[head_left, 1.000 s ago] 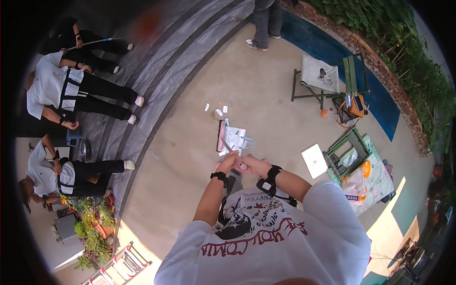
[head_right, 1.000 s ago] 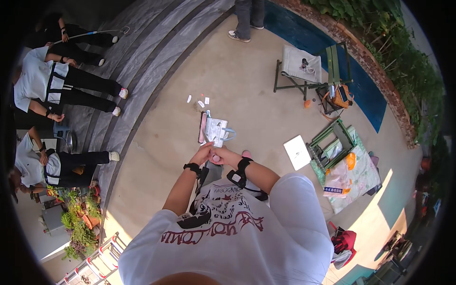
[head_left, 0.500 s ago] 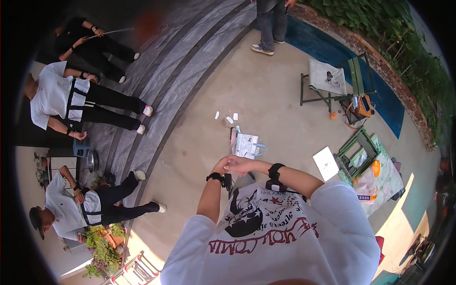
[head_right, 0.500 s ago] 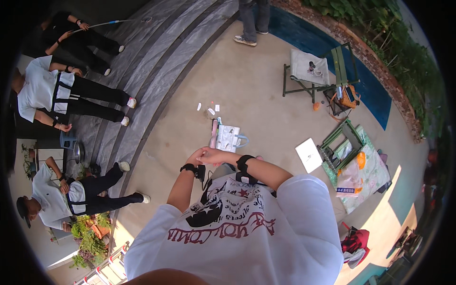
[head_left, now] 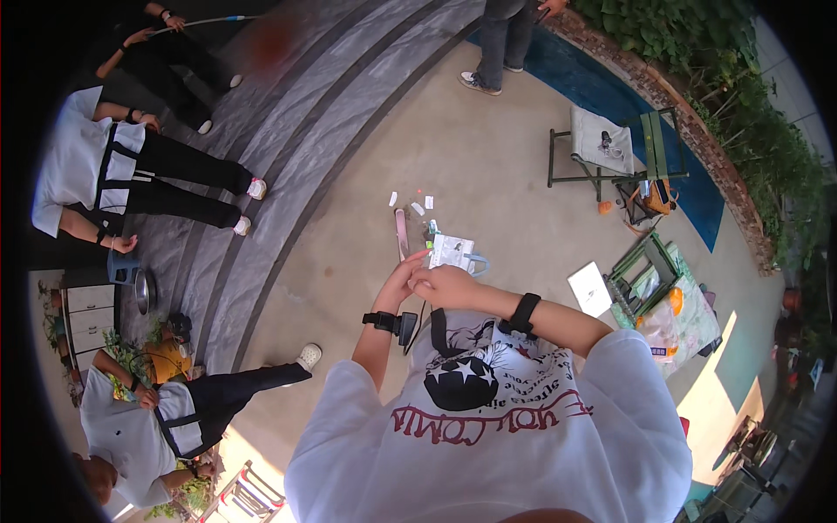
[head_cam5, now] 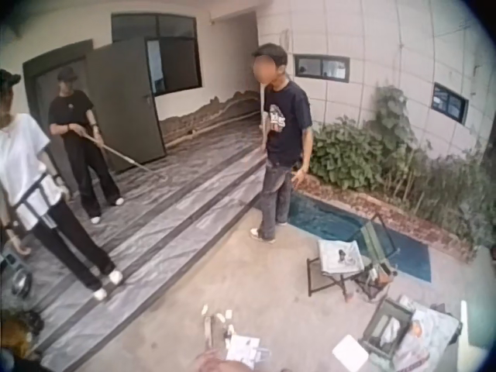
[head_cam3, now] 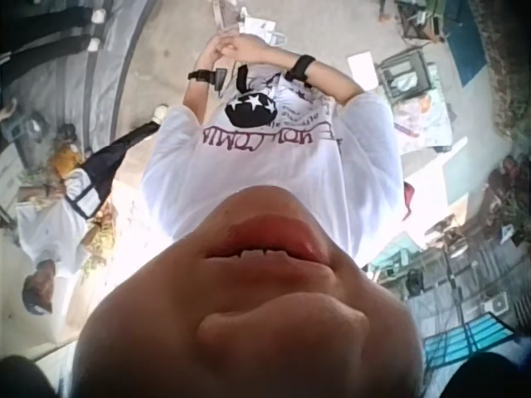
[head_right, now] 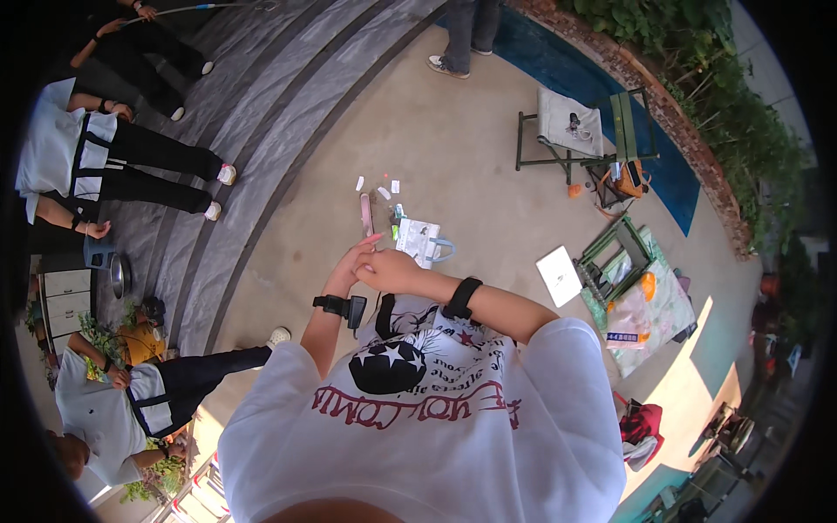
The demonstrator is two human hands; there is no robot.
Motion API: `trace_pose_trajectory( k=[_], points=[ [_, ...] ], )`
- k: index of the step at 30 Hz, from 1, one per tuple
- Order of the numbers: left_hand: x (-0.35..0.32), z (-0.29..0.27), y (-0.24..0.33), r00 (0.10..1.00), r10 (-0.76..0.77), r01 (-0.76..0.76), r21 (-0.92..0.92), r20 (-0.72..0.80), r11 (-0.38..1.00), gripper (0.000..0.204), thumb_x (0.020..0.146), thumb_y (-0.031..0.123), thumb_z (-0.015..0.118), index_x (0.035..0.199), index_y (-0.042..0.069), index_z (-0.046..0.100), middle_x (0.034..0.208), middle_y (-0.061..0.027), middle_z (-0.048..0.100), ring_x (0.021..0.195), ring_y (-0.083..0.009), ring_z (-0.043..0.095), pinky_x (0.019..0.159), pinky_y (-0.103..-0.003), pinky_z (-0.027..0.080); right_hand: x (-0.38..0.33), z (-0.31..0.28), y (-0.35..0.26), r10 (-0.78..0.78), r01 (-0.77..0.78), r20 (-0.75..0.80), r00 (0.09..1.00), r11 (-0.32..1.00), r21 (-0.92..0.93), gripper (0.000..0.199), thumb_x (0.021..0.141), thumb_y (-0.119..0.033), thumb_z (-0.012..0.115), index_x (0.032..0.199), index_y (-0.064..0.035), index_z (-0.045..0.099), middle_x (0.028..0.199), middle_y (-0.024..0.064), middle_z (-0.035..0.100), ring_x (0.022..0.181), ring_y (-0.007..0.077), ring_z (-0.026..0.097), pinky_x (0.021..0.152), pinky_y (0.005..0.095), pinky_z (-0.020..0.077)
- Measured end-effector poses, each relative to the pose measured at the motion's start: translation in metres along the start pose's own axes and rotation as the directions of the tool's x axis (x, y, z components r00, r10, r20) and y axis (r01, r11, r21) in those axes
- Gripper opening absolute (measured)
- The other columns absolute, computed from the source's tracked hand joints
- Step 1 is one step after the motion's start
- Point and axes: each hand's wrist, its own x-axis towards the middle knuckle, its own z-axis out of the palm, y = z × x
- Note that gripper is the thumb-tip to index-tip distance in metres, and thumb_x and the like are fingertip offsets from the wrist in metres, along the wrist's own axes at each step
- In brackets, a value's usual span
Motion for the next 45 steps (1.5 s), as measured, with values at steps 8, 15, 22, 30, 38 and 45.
trace_pose_trajectory(
  k=[8, 15, 22, 30, 38, 45],
  points=[
    [0.061, -0.024, 0.069, 0.978, 0.04, -0.041, -0.001, -0.202, 0.999, 0.033, 0.078, 0.006, 0.037, 0.111, 0.008, 0.041, 0.072, 0.0004, 0.046, 0.058, -0.0103, 0.045, 0.05, -0.022, 0.04, 0.062, 0.015, 0.026, 0.288, -0.173, -0.138, 0.948, 0.827, 0.535, 0.034, 0.076, -0.029, 0.045, 0.105, -0.0107, 0.05, 0.06, 0.0078, 0.055, 0.044, 0.0155, 0.053, 0.046, 0.0259, 0.0436],
    [0.107, -0.084, 0.058, 0.922, -0.036, 0.161, 0.295, -0.386, 0.942, 0.019, 0.076, 0.015, 0.046, 0.094, 0.01, 0.045, 0.068, -0.0012, 0.046, 0.056, -0.0118, 0.045, 0.049, -0.027, 0.041, 0.061, 0.041, 0.039, 0.338, -0.227, -0.052, 0.94, 0.73, 0.645, 0.037, 0.079, -0.023, 0.041, 0.111, -0.0065, 0.044, 0.065, 0.0056, 0.055, 0.047, 0.0089, 0.05, 0.046, 0.0209, 0.0433],
    [0.079, -0.084, 0.009, 0.886, -0.27, 0.462, 0.755, -0.377, 0.464, 0.02, 0.069, 0.01, 0.048, 0.088, 0.007, 0.045, 0.073, -0.0038, 0.047, 0.059, -0.0155, 0.048, 0.048, -0.03, 0.042, 0.035, 0.038, 0.073, 0.43, -0.315, -0.024, 0.903, 0.696, 0.645, 0.034, 0.078, -0.018, 0.04, 0.108, -0.0031, 0.046, 0.068, 0.0073, 0.056, 0.052, 0.0118, 0.053, 0.048, 0.023, 0.0461],
    [-0.018, 0.008, -0.046, 0.85, -0.426, 0.483, 0.78, -0.309, 0.398, 0.025, 0.07, 0.01, 0.049, 0.093, 0.005, 0.044, 0.074, -0.0054, 0.049, 0.057, -0.016, 0.051, 0.049, -0.028, 0.043, -0.041, 0.011, 0.124, 0.518, -0.426, 0.032, 0.855, 0.665, 0.614, 0.034, 0.079, -0.018, 0.037, 0.108, -0.0032, 0.045, 0.072, 0.0073, 0.055, 0.054, 0.0117, 0.053, 0.048, 0.0227, 0.0455],
    [-0.044, -0.016, -0.092, 0.968, -0.182, 0.251, 0.745, -0.175, 0.618, 0.04, 0.065, 0.0, 0.05, 0.105, 0.003, 0.042, 0.069, -0.0047, 0.048, 0.055, -0.0128, 0.049, 0.049, -0.024, 0.041, -0.15, 0.022, 0.228, 0.643, -0.617, 0.032, 0.765, 0.718, 0.322, 0.034, 0.077, -0.021, 0.041, 0.105, -0.0028, 0.047, 0.065, 0.0122, 0.057, 0.052, 0.0162, 0.056, 0.047, 0.0257, 0.0466],
    [-0.064, 0.004, -0.115, 0.973, -0.048, 0.219, 0.844, -0.225, 0.49, 0.039, 0.058, 0.001, 0.053, 0.096, 0.012, 0.055, 0.063, -0.005, 0.05, 0.055, -0.0142, 0.049, 0.051, -0.027, 0.04, -0.265, 0.04, 0.298, 0.827, -0.791, -0.014, 0.562, 0.543, 0.282, 0.033, 0.075, -0.021, 0.036, 0.1, -0.0044, 0.05, 0.067, 0.0119, 0.058, 0.049, 0.0194, 0.056, 0.043, 0.0303, 0.0448]
  ],
)
